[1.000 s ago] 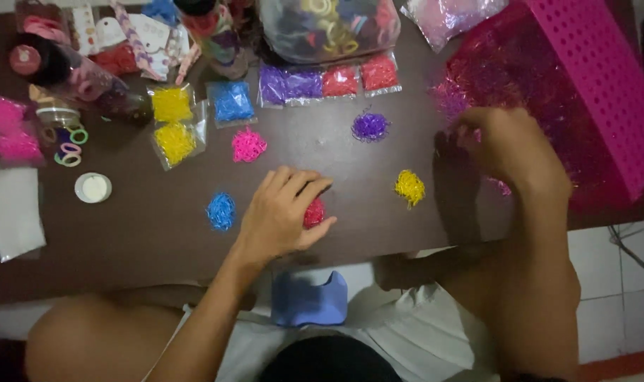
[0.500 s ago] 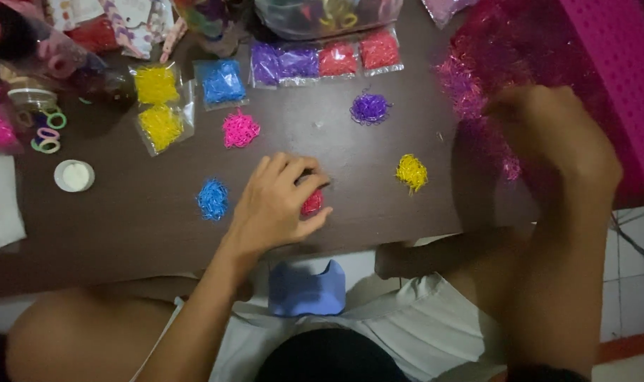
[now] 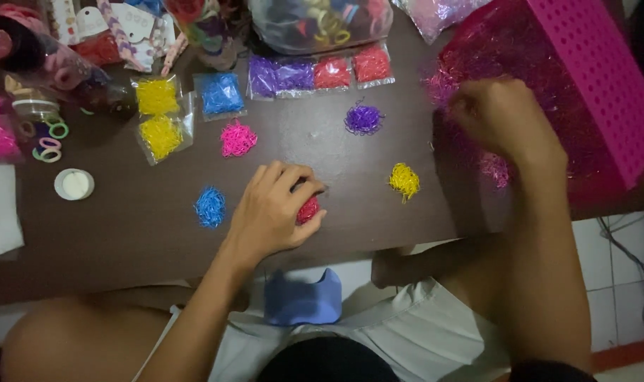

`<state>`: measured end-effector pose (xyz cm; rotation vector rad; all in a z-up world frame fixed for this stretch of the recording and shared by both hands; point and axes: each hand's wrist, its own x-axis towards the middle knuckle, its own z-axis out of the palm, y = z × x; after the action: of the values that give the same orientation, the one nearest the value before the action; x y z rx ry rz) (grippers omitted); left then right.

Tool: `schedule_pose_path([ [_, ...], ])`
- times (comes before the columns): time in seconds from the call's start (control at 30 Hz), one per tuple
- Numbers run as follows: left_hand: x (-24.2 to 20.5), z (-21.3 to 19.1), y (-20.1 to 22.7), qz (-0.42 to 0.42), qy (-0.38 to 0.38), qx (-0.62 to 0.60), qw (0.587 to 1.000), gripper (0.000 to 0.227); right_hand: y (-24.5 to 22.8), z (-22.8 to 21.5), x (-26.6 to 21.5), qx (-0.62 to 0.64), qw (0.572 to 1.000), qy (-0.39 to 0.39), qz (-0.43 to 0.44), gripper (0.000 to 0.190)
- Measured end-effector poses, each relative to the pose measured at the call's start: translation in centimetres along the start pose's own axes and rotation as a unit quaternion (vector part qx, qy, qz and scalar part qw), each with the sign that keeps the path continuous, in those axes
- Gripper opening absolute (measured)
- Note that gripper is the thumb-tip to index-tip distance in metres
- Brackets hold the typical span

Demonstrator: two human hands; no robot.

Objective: Sorting small colorful rubber bands from a basket into separate piles on a table based on color.

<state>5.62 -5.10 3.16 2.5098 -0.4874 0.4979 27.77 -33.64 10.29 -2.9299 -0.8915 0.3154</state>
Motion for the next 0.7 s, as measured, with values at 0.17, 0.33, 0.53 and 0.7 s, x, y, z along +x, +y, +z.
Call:
schedule_pose_path([
  [0.17, -0.1, 0.0, -0.2, 0.006, -0.003, 0.01, 1.0, 0.035, 0.6, 2.1, 1.9, -0.047, 0.997, 0.037, -0.05, 0.018],
  [0.33, -0.3, 0.3, -0.4, 0.008, -0.009, 0.023, 1.0, 0.045, 1.3, 3.4, 3.0, -0.074, 0.994, 0.041, -0.075, 0.018],
  [0.53, -0.5, 0.3, -0.4, -0.011, -0.009, 0.011, 1.0, 0.05, 1.2, 4.3, 3.6, -0.133, 0.987, 0.048, -0.072, 0.015],
  [0.7, -0.3, 0.0, -0.4, -0.015, 0.002, -0.005, 1.0, 0.054, -0.3, 2.5, 2.2, -0.098, 0.985, 0.082, -0.114, 0.013],
])
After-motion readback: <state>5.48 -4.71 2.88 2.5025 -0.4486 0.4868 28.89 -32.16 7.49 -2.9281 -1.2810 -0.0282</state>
